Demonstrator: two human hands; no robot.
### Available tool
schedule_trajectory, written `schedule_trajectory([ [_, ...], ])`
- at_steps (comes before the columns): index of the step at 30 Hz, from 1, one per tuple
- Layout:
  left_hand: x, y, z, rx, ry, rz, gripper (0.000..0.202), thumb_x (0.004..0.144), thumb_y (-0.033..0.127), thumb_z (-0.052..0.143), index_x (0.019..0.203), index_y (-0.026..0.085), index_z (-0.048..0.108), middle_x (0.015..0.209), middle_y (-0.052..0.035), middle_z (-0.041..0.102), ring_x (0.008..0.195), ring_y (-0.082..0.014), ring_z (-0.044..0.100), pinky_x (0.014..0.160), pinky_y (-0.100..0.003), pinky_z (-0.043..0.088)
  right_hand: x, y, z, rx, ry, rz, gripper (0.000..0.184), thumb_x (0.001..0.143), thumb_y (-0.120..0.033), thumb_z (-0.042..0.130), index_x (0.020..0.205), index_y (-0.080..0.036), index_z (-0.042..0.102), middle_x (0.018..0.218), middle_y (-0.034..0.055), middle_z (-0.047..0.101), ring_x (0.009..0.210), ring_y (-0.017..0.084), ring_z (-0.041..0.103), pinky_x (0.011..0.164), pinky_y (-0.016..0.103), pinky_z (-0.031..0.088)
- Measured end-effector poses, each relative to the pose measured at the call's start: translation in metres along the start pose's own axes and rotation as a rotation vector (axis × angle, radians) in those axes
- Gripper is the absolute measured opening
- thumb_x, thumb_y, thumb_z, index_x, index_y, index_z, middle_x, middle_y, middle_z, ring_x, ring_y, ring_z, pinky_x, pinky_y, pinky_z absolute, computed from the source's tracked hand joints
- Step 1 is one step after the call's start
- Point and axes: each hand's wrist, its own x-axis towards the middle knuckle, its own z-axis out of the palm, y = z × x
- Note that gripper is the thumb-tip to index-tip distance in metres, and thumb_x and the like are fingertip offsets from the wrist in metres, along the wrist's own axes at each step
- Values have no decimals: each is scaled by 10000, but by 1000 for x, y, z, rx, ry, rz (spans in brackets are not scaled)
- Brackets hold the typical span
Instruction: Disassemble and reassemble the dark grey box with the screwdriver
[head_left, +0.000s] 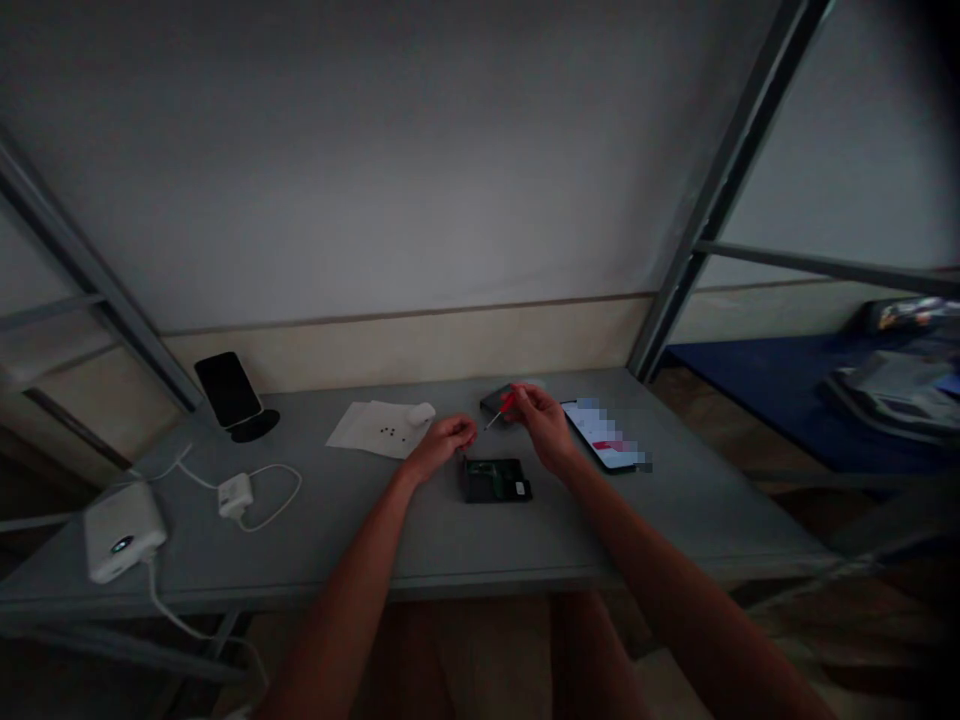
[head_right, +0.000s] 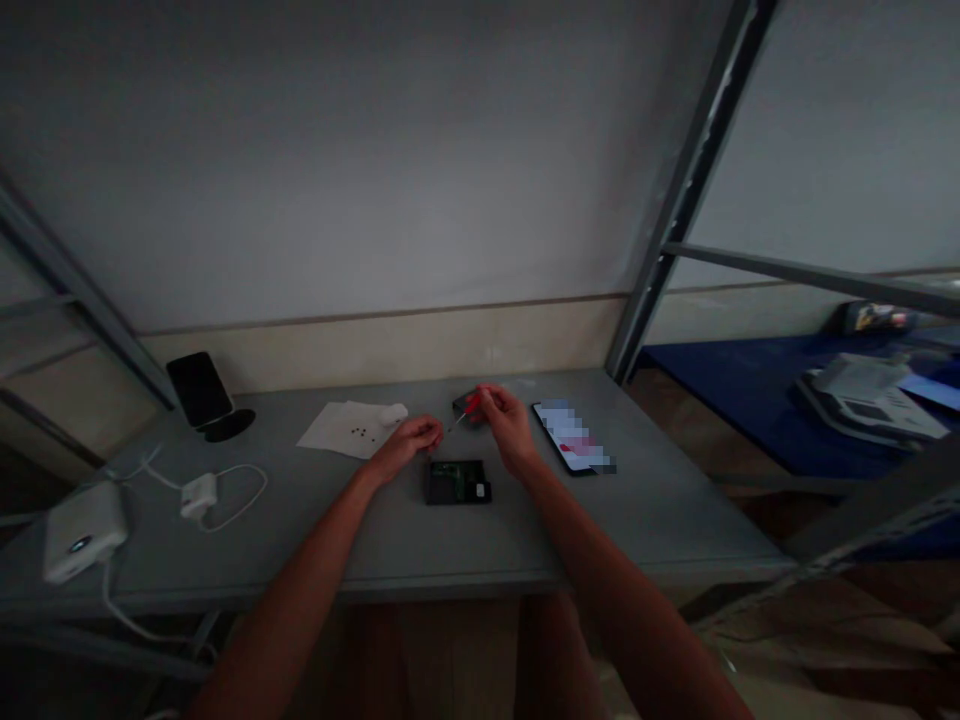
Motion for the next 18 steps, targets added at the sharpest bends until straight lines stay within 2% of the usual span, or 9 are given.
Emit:
schedule_trajectory([
  [5, -2, 4, 3, -4, -15, -25, 249, 855, 395, 615, 832, 151, 574, 761, 6, 539, 700, -121, 467, 682, -256, 344, -5, -1, 0, -24, -45, -8, 405, 788, -551, 752, 987, -203, 693, 886, 40, 733, 744, 151, 676, 683, 277, 573],
  [11, -4, 5, 4, -3, -29, -47, 235, 834, 385, 629, 840, 153, 592, 785, 0, 561, 736, -132, 490, 714, -263, 356, -9, -5, 3, -90, -36, -64, 399, 822, -564, 714, 985, -202, 683, 870, 48, 731, 727, 156, 669, 681, 289, 569],
  [18, -4, 3, 5, -3, -18, -56, 240, 797, 383, 650, 838, 151, 601, 767, 3, 555, 726, -131, 479, 705, -262, 343, -8, 0, 1, -127, -85, -95, 374, 846, -531, 705, 1023, -203, 688, 897, 57, 738, 759, 169, 676, 707, 311, 567],
])
